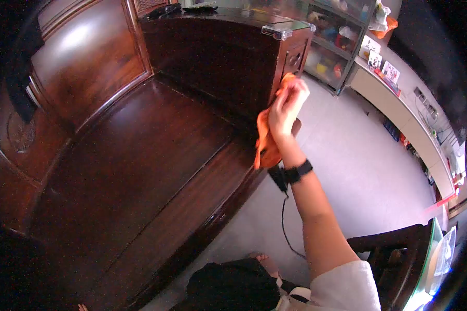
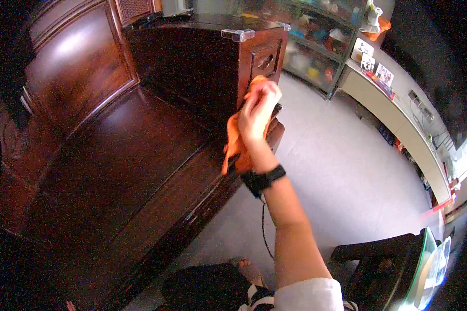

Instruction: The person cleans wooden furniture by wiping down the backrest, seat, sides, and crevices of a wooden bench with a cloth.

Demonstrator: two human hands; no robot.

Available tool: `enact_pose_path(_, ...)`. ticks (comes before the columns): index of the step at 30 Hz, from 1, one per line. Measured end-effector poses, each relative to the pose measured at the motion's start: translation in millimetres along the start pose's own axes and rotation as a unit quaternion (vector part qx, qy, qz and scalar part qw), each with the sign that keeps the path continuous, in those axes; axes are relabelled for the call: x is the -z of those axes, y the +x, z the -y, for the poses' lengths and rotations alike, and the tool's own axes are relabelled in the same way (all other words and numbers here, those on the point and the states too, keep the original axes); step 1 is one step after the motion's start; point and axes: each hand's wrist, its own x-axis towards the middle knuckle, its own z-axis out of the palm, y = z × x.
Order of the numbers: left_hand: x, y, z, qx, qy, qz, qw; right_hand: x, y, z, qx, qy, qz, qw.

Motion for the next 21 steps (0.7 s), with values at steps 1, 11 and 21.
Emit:
enact_pose_path(1,0,0,0,0.001,-0.008,-0.005,1.000,-3,16,-16,0.036,-0.078,-0.022,0.996)
enact_pose_path(11,3,1,3,0.000,-0.009,0.006,1.000,19,78,-57,-0.209,-0.115,0.143,0.960)
enact_pose_path(21,-1,-2,3,0.004,0.010,-0.016,1.000,39,76,32,-0.128,-0.146,0.322,0.927)
